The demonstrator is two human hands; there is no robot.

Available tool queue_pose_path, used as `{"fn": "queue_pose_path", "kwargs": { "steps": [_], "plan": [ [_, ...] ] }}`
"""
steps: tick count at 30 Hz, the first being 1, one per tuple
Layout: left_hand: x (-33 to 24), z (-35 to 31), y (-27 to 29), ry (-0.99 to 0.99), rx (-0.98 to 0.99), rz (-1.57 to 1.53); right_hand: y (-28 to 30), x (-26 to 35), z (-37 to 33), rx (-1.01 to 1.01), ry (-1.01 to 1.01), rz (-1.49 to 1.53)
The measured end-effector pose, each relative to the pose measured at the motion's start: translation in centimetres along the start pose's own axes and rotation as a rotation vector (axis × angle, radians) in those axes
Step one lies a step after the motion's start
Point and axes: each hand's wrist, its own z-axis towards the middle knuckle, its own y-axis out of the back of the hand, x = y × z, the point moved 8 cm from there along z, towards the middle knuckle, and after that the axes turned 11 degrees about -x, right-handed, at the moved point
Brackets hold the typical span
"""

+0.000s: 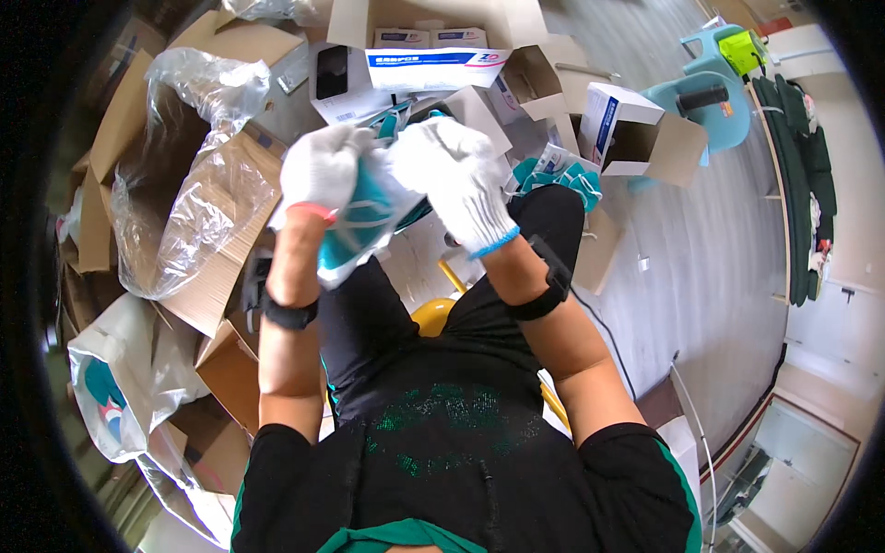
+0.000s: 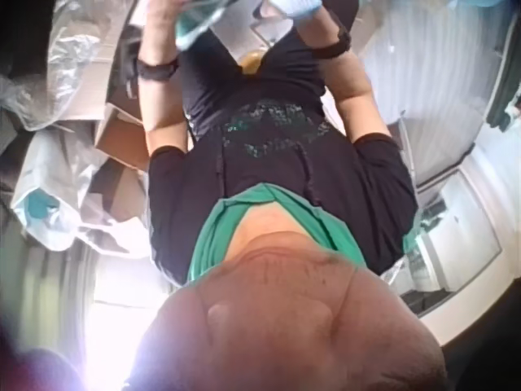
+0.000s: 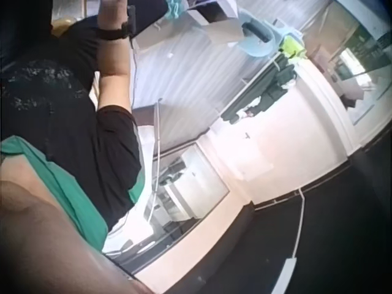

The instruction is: The person is organizing and packaging several medical face masks into individual packets.

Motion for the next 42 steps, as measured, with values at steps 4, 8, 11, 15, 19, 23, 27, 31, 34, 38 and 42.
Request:
{"fn": "queue_pose_path", "kwargs": {
  "steps": [4,8,11,15,19,23,27,31,34,38,42],
  "plan": [
    [-1.1,1.0,3.3,-0.025,0.171,0.270,-4.1,-2.0,-1.4,-0.004,-0.454,0.723],
    [10.9,-2.4,-1.5,0.089,0.428,0.734,-11.7,-7.2,-7.7,0.063,-0.954,0.808],
    [14.2,-7.0,-2.0,0.228,0.168,0.679,-14.4,-11.3,-11.1,0.010,-0.967,0.614],
    [14.6,-8.8,-1.7,-0.042,-0.113,0.478,-14.6,-11.2,-11.6,0.008,-0.934,0.766],
    [12.0,-8.6,-2.3,-0.040,-0.183,0.370,-12.0,-9.3,-12.4,-0.051,-1.024,0.699],
    [13.8,-8.6,-2.1,0.100,-0.183,0.291,-9.2,-6.5,-13.9,0.025,-0.980,0.566],
    [13.9,-9.1,-1.0,0.176,-0.288,0.152,-5.4,-2.3,-16.9,0.118,-0.965,0.535],
    [14.1,-8.6,-2.1,0.294,-0.141,0.267,-2.1,-3.5,-16.6,0.098,-0.734,0.526],
    [14.0,-7.0,-2.8,0.401,0.041,0.402,2.2,-5.9,-11.9,-0.048,-0.376,0.082],
    [10.1,-4.2,-6.2,0.400,0.083,0.168,8.0,-9.2,-8.2,-0.417,-0.464,0.276],
    [11.0,-1.8,-12.7,0.413,0.124,0.113,8.4,-11.6,-10.5,-0.347,-0.978,0.459]
  ]
}}
